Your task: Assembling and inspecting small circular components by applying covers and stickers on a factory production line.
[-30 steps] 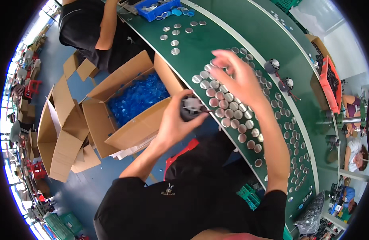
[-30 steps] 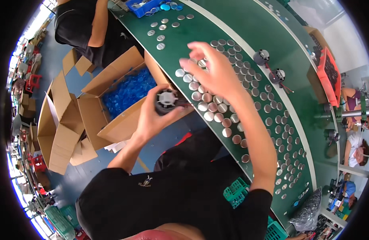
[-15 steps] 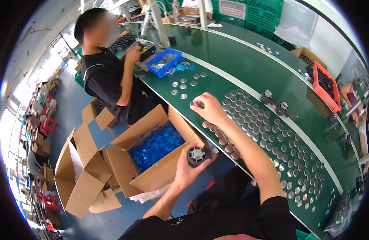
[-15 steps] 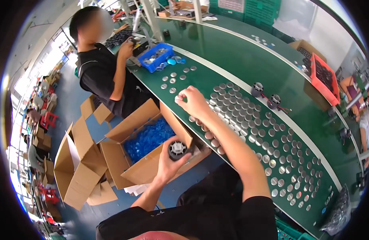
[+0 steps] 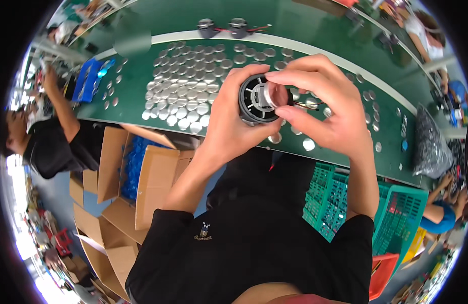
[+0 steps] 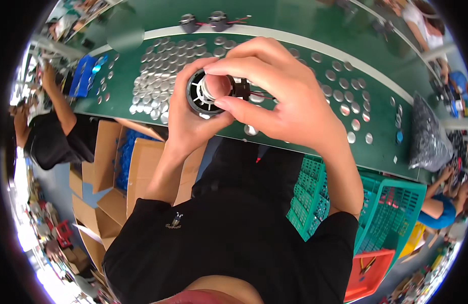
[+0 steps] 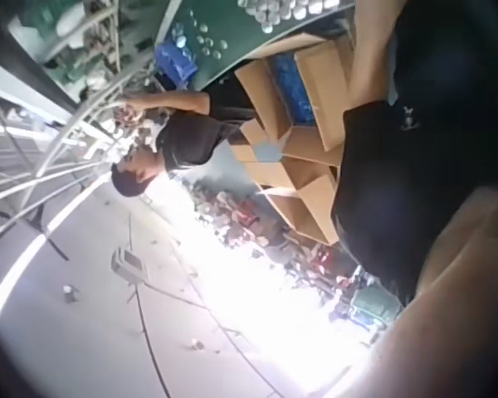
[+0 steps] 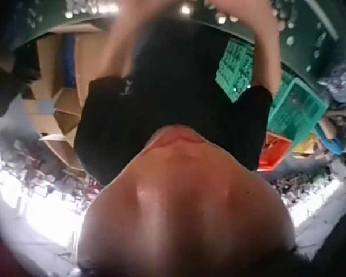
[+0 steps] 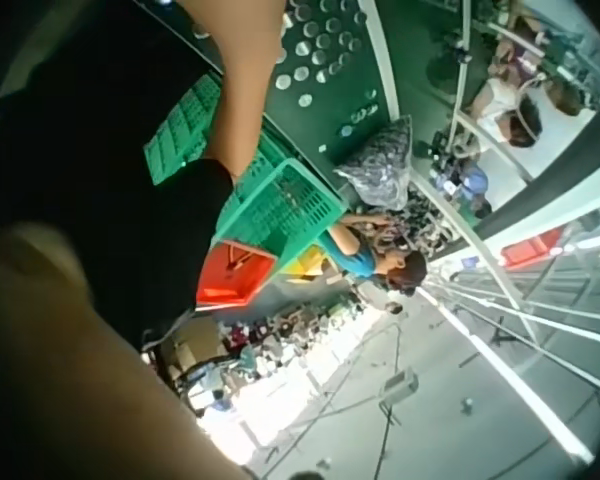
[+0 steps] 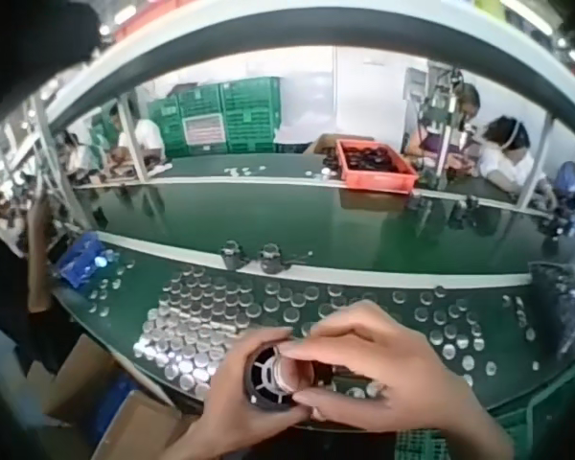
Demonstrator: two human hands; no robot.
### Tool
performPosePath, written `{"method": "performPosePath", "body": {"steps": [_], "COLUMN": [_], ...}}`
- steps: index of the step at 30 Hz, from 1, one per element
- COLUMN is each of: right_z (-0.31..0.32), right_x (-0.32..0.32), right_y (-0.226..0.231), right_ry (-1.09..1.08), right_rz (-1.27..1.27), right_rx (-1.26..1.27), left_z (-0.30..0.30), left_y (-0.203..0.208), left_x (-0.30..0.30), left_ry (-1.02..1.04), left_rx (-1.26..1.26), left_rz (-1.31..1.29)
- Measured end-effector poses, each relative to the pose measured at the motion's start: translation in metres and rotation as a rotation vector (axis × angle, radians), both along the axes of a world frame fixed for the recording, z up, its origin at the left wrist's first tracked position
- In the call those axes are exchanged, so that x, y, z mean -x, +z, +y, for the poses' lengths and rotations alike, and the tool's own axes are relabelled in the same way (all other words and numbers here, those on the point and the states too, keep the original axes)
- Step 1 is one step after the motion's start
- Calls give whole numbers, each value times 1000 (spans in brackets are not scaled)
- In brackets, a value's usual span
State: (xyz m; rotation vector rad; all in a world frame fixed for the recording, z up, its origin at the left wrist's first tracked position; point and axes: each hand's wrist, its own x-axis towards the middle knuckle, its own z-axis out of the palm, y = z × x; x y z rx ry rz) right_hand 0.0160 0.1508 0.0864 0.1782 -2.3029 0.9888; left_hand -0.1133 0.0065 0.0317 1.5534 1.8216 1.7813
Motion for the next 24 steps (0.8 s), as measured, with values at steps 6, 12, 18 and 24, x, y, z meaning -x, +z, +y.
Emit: {"method": "performPosePath", "body": {"steps": [6,12,18,24], "right_z": [18,25,43,65], "right_x": [-40,-52,-58,-70], "right_y": [-16,-24,-40,-59], "right_ry": [-138,-322,-281,-692], "right_rz": [18,11,63,114], "right_rx": [47,105,113,132], "left_z": [38,53,72,142], "left_y": [-4,-4,-7,-11], "left_x": [-29,-36,-42,-49], "left_ry": [-131,-169,-200,-332], "left_rx": [70,155,254,275], "left_rz": [-3,104,10,17]}}
